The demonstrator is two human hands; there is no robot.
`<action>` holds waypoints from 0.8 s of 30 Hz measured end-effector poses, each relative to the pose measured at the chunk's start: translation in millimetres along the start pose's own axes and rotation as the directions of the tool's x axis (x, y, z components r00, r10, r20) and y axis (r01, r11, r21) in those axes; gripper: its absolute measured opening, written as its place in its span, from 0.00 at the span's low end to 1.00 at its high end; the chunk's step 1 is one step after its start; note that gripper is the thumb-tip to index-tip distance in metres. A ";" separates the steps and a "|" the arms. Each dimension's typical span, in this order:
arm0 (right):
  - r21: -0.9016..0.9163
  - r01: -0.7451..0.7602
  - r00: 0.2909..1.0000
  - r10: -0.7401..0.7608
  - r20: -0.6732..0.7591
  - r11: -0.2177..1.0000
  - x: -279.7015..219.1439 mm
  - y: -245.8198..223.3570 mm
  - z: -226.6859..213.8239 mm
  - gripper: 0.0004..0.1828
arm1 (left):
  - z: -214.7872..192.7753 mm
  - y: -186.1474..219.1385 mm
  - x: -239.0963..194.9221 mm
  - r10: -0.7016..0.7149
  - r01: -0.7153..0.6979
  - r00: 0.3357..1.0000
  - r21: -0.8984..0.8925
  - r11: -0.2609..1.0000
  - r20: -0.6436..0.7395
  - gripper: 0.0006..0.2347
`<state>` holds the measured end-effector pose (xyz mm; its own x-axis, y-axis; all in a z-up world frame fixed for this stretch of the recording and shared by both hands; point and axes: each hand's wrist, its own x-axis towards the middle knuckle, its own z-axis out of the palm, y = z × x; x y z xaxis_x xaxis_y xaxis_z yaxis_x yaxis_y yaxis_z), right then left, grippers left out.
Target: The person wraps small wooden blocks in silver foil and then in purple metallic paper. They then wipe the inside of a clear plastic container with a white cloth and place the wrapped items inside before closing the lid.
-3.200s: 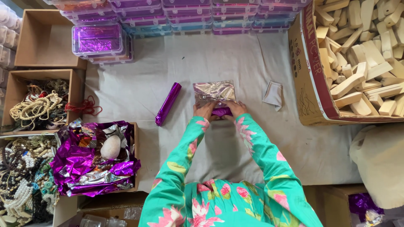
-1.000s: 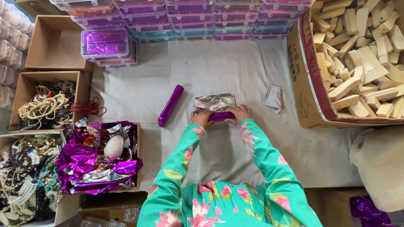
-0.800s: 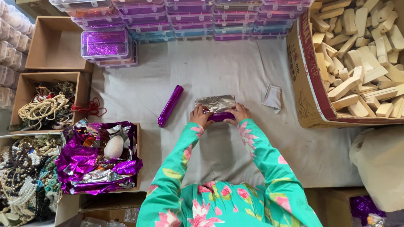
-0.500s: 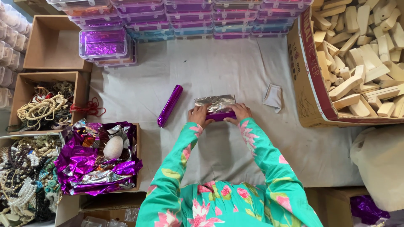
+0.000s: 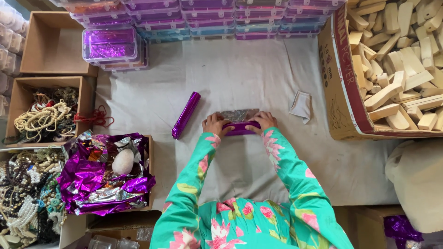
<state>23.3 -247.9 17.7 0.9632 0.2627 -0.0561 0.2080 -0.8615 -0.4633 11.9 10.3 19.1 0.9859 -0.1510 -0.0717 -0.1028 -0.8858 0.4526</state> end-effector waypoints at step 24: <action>0.057 -0.005 1.000 0.004 0.030 0.998 14.1 -2.8 -0.1 0.31 | -29.9 8.2 31.1 0.010 0.057 0.971 -0.277 0.959 0.238 0.42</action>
<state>36.3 -241.8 18.3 0.9584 0.2727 -0.0846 0.1929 -0.8367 -0.5126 45.7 11.4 47.2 0.9253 -0.2601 -0.2760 -0.0055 -0.7368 0.6761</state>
